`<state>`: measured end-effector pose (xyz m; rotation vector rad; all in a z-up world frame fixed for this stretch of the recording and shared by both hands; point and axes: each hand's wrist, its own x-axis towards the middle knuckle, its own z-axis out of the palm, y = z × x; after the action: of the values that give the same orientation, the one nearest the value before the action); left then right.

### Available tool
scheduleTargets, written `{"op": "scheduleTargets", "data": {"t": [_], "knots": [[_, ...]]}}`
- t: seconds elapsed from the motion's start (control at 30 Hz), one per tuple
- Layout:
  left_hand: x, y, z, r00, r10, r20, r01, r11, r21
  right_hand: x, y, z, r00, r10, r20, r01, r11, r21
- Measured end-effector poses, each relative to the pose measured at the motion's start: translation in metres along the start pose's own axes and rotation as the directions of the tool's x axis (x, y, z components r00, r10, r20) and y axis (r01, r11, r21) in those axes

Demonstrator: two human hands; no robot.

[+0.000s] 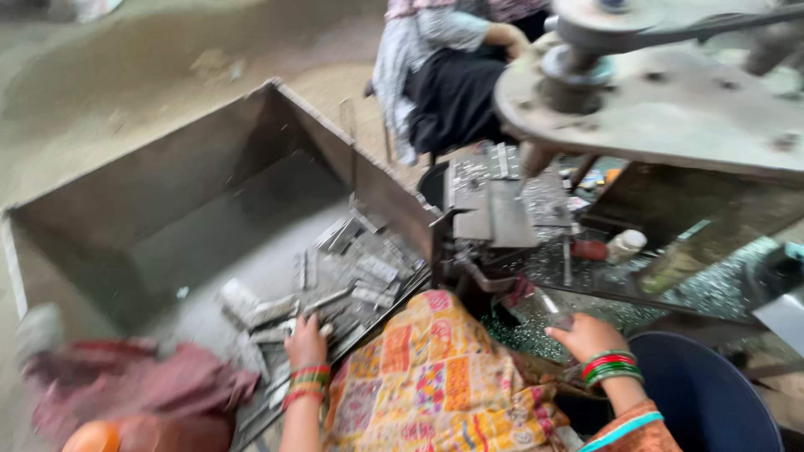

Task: The person takes metal hinge components from a large bin by hand, positions them one at a time under an industrial riveting or punching machine, and operates the machine using a lever to join the components together.

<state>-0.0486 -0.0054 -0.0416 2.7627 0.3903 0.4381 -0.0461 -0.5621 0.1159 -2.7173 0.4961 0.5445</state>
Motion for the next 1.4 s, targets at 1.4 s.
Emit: {"op": "scheduleTargets", "data": {"t": [1.4], "knots": [[0.069, 0.439, -0.002, 0.855, 0.5, 0.141, -0.501, 0.865, -0.027, 0.007, 0.004, 0.016, 1.0, -0.012, -0.013, 0.011, 0.996, -0.089]]}}
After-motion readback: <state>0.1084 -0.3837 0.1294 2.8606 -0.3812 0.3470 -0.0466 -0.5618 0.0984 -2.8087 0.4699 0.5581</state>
